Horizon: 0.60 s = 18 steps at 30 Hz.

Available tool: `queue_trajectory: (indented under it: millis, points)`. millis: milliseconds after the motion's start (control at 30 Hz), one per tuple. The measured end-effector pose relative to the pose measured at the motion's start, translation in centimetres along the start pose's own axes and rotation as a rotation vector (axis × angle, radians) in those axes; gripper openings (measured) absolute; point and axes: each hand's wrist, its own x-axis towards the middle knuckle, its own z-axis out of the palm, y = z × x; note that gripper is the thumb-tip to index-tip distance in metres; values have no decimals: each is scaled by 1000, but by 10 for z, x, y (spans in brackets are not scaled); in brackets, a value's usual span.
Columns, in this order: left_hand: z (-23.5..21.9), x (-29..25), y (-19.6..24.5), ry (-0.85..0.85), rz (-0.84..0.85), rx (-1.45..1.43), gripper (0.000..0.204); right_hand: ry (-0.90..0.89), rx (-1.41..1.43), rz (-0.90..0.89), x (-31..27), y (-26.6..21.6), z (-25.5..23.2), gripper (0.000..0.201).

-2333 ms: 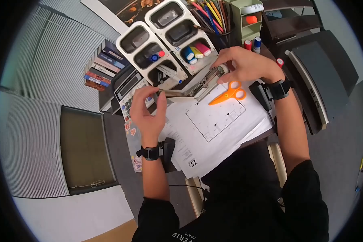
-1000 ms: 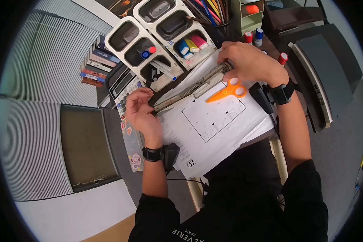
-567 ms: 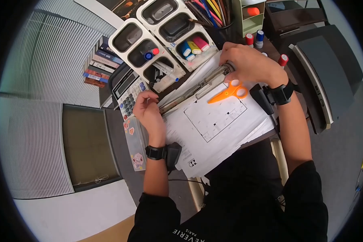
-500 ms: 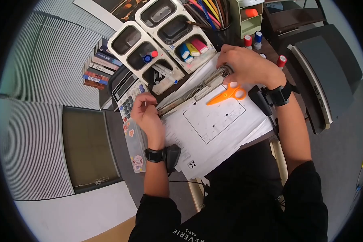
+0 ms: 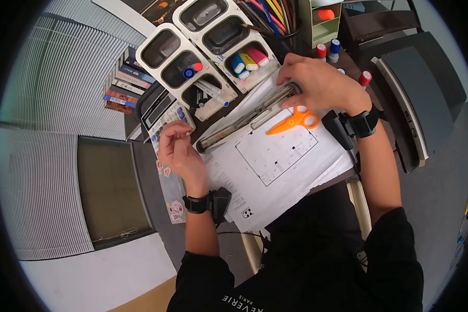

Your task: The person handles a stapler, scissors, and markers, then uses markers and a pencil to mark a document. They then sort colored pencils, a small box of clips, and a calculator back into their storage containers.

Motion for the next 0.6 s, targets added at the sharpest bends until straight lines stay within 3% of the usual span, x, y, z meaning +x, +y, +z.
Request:
queue_trajectory:
  millis: [367,600]
  points:
    - [-6,4,0,48,19,21,22,125,57,-93,4,-3,-1,41]
    - [-6,3,1,72,41,2,20,426,193,-197,8,-6,-7,24]
